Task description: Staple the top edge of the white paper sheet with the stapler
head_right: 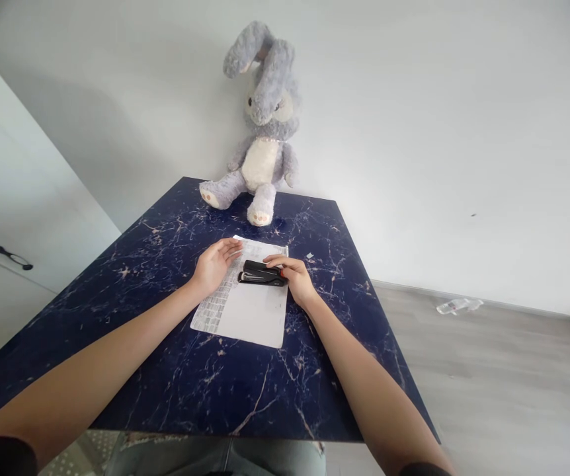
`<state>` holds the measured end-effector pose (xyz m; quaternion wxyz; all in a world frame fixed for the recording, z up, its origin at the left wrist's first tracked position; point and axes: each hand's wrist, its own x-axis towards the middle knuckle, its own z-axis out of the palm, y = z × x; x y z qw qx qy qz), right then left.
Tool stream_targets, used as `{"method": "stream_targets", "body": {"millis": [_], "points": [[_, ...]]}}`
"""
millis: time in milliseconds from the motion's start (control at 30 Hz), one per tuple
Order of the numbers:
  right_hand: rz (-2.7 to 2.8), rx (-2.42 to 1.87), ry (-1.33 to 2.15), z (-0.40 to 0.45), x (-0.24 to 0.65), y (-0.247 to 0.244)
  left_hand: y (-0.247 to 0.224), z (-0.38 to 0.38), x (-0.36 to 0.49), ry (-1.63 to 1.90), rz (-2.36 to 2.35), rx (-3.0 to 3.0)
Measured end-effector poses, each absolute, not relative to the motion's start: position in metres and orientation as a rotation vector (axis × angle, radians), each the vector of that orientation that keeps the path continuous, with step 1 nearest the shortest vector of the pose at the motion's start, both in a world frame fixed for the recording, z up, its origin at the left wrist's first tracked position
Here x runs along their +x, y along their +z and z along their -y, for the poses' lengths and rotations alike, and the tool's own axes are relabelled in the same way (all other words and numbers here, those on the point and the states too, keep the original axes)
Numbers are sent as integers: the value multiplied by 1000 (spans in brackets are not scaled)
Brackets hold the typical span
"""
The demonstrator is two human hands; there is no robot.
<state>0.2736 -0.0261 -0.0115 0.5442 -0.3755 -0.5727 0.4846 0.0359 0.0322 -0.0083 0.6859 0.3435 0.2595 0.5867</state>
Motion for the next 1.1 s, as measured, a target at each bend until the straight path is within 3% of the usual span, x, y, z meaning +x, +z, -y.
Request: {"method": "stream_targets", "body": {"millis": [633,1100], "points": [[1362,-906,1163,26,274,-12,-6,-30,36,1287,-569,787],[1629,-1076,939,28,270,-11,-4,-29,35,1287,-581,778]]}}
